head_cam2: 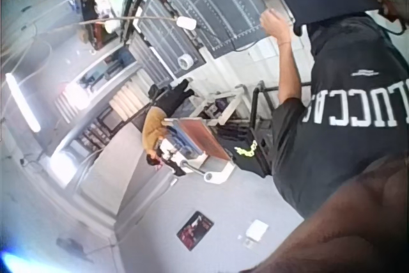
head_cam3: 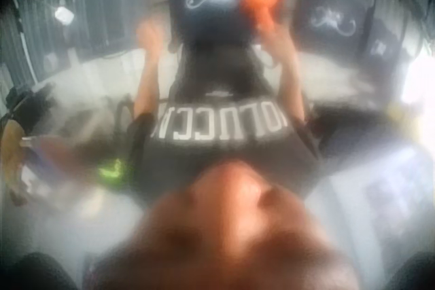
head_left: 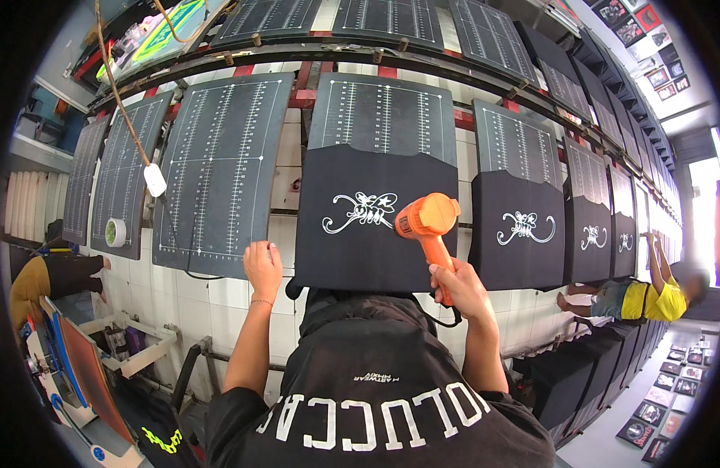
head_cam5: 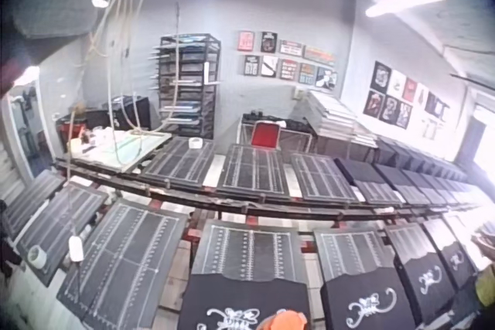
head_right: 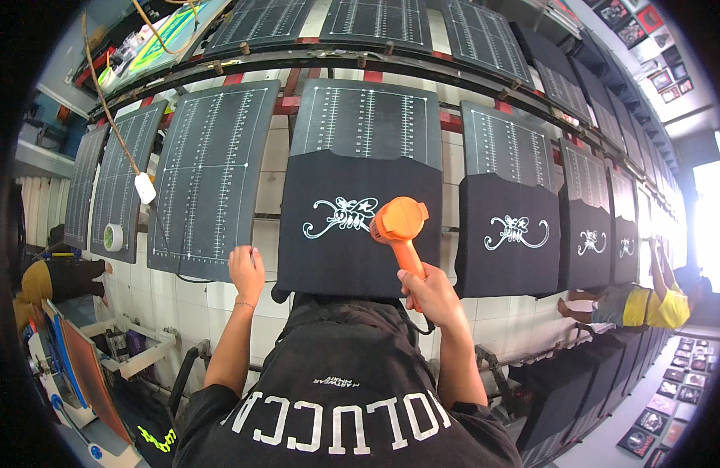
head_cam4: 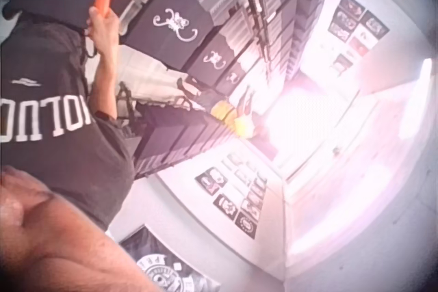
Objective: The person uses a heat gun to dry ink on printed t-shirts and then unplugs electrical cords in a printing shop.
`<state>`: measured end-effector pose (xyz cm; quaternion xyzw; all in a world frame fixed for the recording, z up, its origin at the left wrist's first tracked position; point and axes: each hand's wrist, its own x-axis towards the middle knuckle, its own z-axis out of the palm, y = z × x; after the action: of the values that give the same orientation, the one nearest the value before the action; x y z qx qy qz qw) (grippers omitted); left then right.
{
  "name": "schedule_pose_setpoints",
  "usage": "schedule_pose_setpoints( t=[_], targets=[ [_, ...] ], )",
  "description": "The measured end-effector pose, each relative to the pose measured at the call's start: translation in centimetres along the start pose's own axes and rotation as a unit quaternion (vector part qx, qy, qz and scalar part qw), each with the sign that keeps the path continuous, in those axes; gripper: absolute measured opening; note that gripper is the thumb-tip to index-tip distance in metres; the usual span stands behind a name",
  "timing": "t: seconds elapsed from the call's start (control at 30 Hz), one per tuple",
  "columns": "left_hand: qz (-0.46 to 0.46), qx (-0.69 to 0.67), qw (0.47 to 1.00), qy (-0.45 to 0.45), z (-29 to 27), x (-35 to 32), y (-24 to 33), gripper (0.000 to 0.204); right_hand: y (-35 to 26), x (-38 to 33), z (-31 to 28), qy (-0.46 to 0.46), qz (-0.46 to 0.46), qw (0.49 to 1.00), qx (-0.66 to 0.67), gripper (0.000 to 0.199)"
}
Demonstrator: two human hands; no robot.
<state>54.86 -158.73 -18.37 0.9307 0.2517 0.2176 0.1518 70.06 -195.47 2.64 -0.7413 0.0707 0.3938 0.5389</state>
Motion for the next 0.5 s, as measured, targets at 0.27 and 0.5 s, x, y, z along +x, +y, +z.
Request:
schedule_pose_setpoints(
  t=[0.27, 0.5],
  targets=[
    [-0.035, 0.008, 0.999, 0.027, 0.5, 0.3, 0.2, 0.02, -1.9, 2.0, 0.5, -0.04, -0.014, 0.999, -0.018, 0.027],
    [-0.023, 0.025, 0.999, 0.035, 0.3, 0.4, 0.2, 0.022, -2.3, 3.3, 0.9, -0.062, -0.017, 0.998, -0.022, 0.029]
  ],
)
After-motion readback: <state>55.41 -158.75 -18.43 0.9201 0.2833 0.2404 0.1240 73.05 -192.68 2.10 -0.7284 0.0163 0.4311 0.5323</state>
